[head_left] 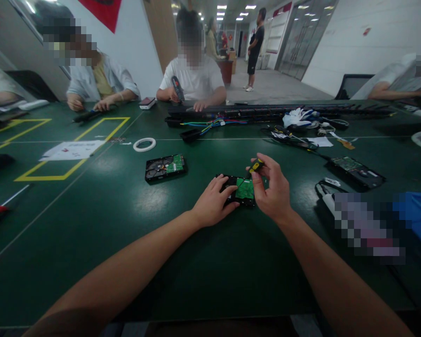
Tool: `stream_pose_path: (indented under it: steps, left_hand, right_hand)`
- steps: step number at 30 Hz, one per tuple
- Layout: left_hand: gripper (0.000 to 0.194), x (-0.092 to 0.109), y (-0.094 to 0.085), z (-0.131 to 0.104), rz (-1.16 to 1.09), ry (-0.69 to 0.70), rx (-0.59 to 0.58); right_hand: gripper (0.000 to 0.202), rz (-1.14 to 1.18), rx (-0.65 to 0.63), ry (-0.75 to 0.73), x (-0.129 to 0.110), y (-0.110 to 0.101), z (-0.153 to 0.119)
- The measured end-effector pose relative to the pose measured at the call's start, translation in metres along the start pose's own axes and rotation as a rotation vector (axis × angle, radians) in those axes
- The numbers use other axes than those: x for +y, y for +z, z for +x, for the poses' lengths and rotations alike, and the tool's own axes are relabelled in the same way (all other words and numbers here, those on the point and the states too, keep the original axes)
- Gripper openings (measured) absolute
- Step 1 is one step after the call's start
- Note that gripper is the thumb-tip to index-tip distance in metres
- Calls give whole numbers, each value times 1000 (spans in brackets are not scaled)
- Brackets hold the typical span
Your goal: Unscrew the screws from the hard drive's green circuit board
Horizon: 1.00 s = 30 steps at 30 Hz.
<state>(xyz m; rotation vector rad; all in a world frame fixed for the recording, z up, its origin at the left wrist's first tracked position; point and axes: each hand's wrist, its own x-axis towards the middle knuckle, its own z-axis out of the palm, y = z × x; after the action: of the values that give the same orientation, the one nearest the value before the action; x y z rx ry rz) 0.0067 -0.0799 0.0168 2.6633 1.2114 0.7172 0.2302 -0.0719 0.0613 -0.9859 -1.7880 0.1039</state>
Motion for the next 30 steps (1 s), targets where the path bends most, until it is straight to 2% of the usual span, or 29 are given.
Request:
stream_pose_path:
  steps: [7, 17, 24, 30]
  left_hand:
    - [52, -4, 3, 0, -20, 2, -2]
    - [51, -2, 0, 0, -5, 2, -7]
    - [51, -2, 1, 0, -19, 2, -2]
    - [52, -1, 1, 0, -12, -1, 4]
  right_hand:
    - [51, -112, 123, -19, 5, 2, 0]
    - [53, -122, 169, -15, 4, 2, 0]
    - [59, -61, 130, -1, 6, 5, -2]
    - [59, -8, 19, -18, 3, 4, -3]
